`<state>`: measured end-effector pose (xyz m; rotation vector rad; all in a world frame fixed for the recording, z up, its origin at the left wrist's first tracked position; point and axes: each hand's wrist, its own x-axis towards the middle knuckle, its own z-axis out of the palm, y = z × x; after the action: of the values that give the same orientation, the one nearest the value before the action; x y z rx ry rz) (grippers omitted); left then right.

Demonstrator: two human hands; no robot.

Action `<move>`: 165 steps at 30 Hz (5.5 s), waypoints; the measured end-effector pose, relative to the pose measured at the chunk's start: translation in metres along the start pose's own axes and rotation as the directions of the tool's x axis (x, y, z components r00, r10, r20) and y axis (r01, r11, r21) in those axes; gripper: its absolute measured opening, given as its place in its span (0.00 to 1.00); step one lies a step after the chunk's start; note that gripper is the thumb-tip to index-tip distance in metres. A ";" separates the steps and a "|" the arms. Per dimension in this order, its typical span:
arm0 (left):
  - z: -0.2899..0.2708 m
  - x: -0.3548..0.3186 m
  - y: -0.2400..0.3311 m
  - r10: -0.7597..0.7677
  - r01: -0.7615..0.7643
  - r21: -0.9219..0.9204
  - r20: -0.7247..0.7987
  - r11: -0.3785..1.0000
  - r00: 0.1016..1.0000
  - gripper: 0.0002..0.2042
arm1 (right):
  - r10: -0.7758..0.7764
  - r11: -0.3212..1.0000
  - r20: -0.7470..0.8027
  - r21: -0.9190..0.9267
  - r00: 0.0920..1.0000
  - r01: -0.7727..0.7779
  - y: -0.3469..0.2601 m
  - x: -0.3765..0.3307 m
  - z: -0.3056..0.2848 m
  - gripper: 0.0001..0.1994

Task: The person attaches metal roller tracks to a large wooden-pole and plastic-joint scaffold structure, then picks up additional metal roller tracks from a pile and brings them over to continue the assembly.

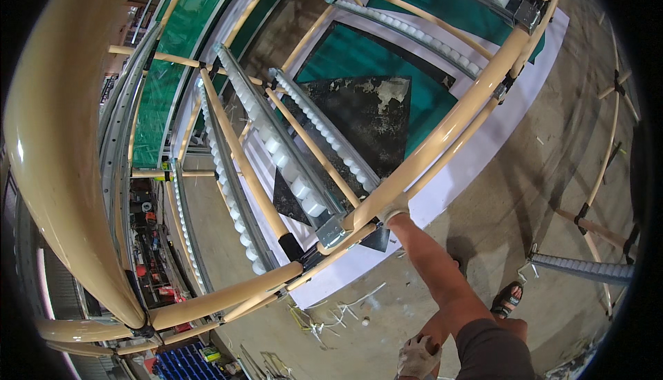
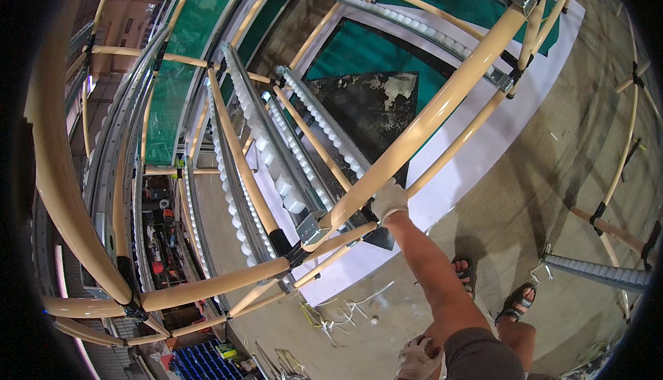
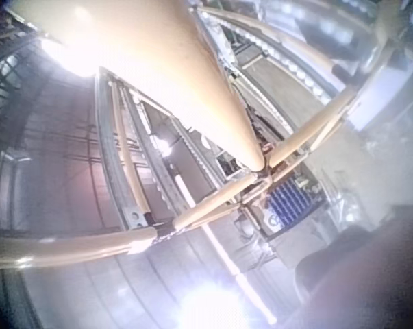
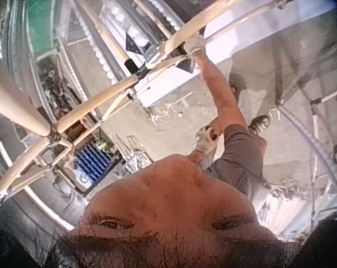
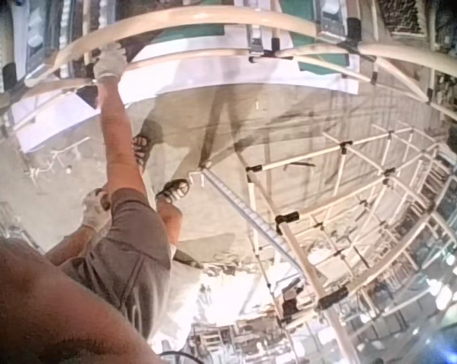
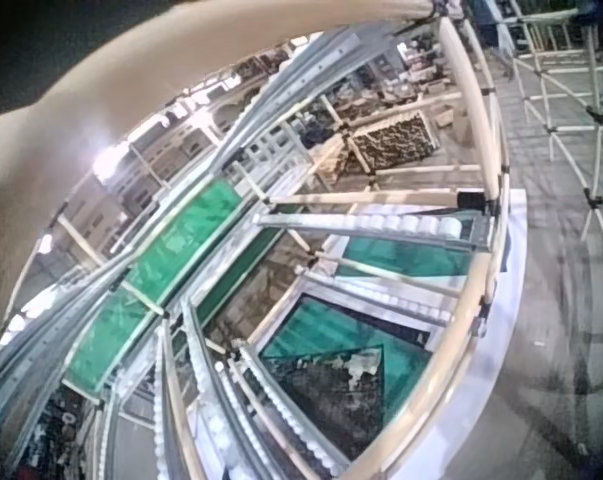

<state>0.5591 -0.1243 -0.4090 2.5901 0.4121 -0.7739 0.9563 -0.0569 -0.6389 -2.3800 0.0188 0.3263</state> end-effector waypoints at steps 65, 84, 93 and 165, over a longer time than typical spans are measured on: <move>-0.087 0.472 0.016 -0.465 0.258 -0.490 -0.366 0.832 0.806 0.33 | -0.237 0.824 0.337 -0.428 0.911 0.372 0.067 0.004 -0.113 0.06; -0.102 0.501 0.001 -0.359 0.121 -0.572 -0.323 0.811 0.876 0.43 | -0.076 0.990 -0.026 0.120 0.997 0.079 0.163 -0.191 -0.110 0.25; -0.109 0.482 0.006 -0.487 0.231 -0.758 -0.128 0.610 0.864 0.35 | -0.087 0.991 -0.370 0.067 0.925 0.119 0.169 -0.051 -0.187 0.29; 0.026 -0.290 -0.149 -0.409 0.474 -0.318 0.251 0.821 0.877 0.32 | 0.273 -0.141 0.288 0.956 0.918 -0.258 0.063 -0.192 -0.312 0.20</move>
<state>0.2572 -0.0531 -0.3057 2.0694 1.0286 -0.9554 0.8351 -0.3273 -0.4147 -0.7111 0.5950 0.3038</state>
